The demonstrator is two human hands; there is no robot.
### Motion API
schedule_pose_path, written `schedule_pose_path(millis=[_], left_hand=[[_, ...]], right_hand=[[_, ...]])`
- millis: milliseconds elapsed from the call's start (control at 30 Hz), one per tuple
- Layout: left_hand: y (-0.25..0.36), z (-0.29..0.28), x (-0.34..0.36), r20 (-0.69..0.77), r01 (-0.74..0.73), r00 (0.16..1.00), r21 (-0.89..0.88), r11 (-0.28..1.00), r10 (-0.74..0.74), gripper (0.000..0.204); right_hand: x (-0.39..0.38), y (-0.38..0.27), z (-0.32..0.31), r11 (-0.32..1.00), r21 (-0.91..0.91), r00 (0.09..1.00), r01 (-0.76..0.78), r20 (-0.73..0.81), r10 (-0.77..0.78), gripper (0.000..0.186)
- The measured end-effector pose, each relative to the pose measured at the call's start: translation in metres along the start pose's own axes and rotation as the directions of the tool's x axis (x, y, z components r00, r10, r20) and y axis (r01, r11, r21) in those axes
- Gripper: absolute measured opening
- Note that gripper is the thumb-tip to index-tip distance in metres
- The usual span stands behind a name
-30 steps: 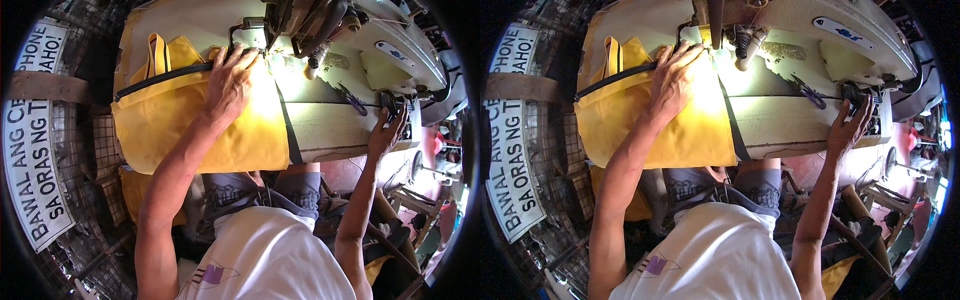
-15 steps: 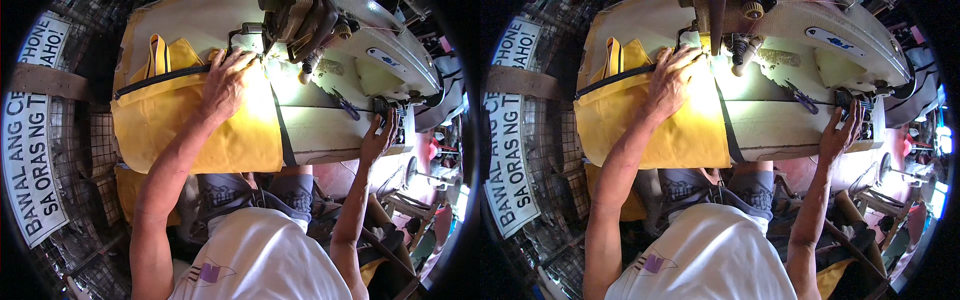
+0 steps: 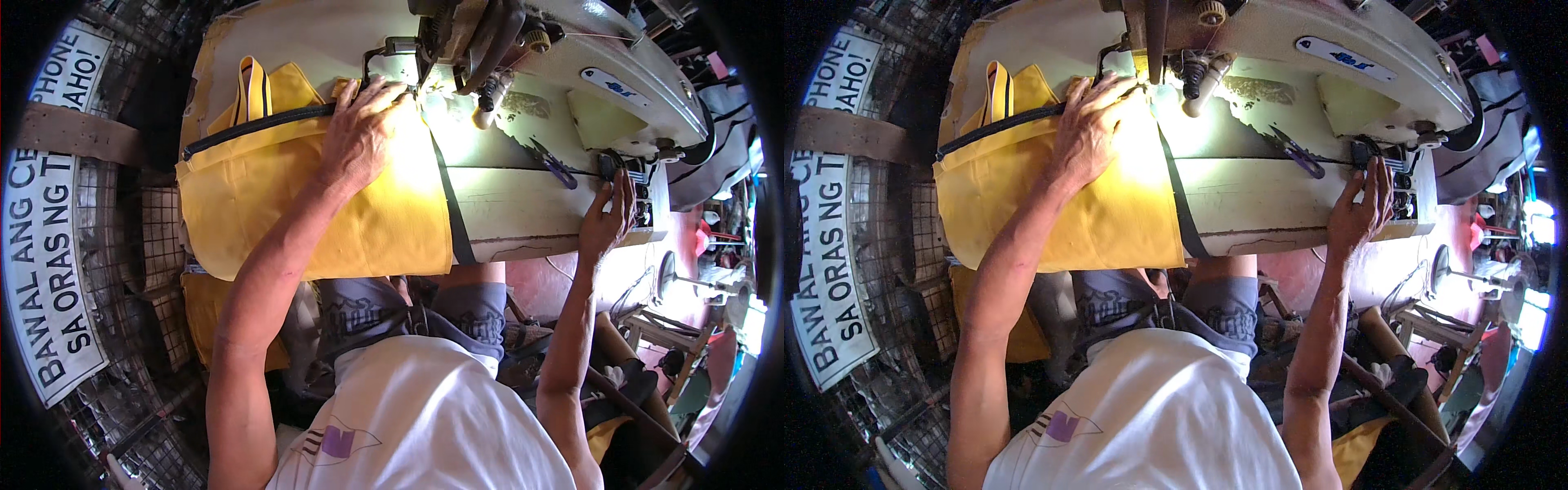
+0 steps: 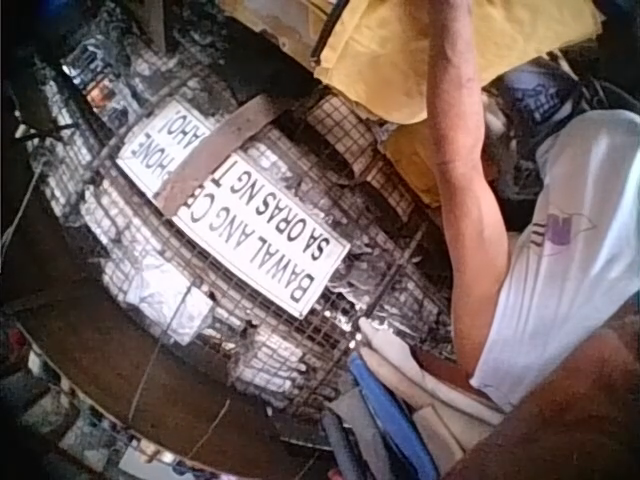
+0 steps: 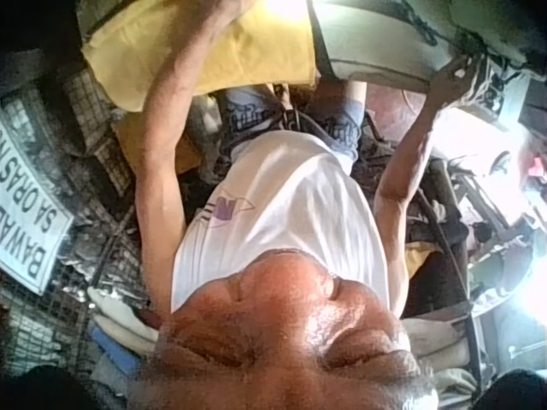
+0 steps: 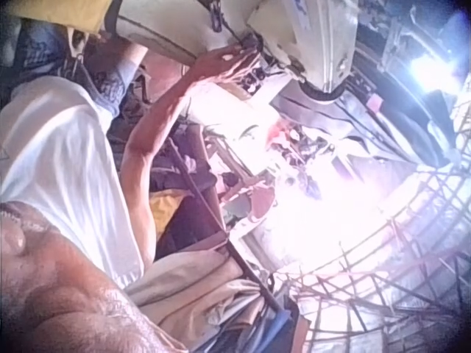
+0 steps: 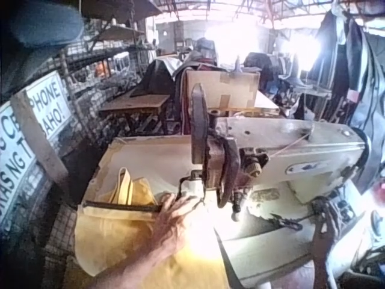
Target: Sewing a yellow fabric bag using an industrial sewing machine.
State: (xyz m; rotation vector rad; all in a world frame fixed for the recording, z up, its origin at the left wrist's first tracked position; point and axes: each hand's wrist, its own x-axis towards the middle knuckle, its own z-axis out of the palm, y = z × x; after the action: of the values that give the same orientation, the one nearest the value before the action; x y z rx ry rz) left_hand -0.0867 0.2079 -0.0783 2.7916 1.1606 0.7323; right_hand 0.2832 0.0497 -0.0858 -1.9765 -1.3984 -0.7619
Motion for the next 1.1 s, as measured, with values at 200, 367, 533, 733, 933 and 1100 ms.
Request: schedule_pose_path(millis=[200,367,533,733,933,1100], left_hand=[[0.007,-0.006,-0.002,-0.014,-0.026,1.0,0.037,0.999,0.027,0.038],[0.004,-0.001,-0.003,-0.034,-0.03,0.999,0.059,0.998,0.032,0.039],[0.004,-0.006,-0.004,-0.073,-0.032,0.997,-0.068,0.997,0.027,0.032],[0.0,-0.006,-0.006,-0.087,-0.072,0.994,-0.117,0.99,0.062,0.021],[0.006,-0.019,-0.011,-0.029,-0.194,0.981,-0.079,0.978,0.192,0.025],[0.001,-0.021,-0.011,0.002,-0.233,0.972,-0.105,0.967,0.235,0.028]], right_hand=[[-0.004,0.001,-0.001,0.999,-0.03,1.0,-0.014,0.006,0.014,0.033],[-0.004,-0.005,-0.003,0.996,-0.091,1.0,0.01,-0.022,-0.012,0.037],[-0.017,-0.094,-0.016,0.939,0.345,0.98,0.008,0.185,-0.076,0.043],[-0.009,-0.215,-0.004,0.808,0.558,0.836,-0.189,0.523,-0.165,0.03],[-0.002,-0.224,0.007,0.753,0.622,0.908,-0.214,0.411,-0.082,0.019],[-0.003,-0.217,0.009,0.798,0.591,0.862,-0.118,0.46,-0.212,0.019]])
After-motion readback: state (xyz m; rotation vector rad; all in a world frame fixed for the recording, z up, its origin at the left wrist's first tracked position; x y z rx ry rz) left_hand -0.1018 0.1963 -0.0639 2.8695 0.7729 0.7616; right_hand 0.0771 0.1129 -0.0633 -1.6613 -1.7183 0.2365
